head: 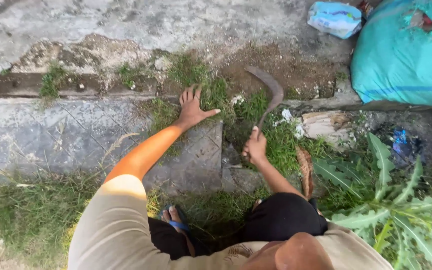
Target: Weeding grass using a sickle
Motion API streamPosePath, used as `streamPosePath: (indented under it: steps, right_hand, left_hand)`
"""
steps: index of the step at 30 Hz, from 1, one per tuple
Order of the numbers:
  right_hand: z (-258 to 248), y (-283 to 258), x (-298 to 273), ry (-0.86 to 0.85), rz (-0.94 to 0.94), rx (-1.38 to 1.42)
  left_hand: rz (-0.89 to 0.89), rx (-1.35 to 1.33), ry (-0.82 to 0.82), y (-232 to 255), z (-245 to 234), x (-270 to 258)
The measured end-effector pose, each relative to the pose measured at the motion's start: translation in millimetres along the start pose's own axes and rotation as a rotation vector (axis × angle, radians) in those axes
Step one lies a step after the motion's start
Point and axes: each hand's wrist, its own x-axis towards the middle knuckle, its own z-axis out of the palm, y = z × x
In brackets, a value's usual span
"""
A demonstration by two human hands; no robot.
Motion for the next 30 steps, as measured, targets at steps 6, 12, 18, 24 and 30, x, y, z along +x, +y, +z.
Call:
streamPosePath:
  steps: [6, 12, 18, 24, 30]
  right_hand:
    - [52, -34, -59, 0.078, 0.274, -0.032]
    - [46, -65, -90, 0.143, 0.262, -0.133]
    - [7, -97, -62, 0.258, -0.012, -0.109]
    - [-9, -101, -60, 0.214, -0.033, -0.045]
    - [-8, -77, -58, 0.189, 0.018, -0.015]
  left_hand:
    - [-0.133, -0.106, -0.045, 55, -7, 4]
    - [-0.144, 0.144, -0.162, 75, 21, 19]
    - [-0.136, 0.259, -0.215, 62, 2, 38]
    - [0.113, 0.290, -0.323, 36, -38, 38]
    - [-0.317, -0.224, -0.454, 71, -128, -1]
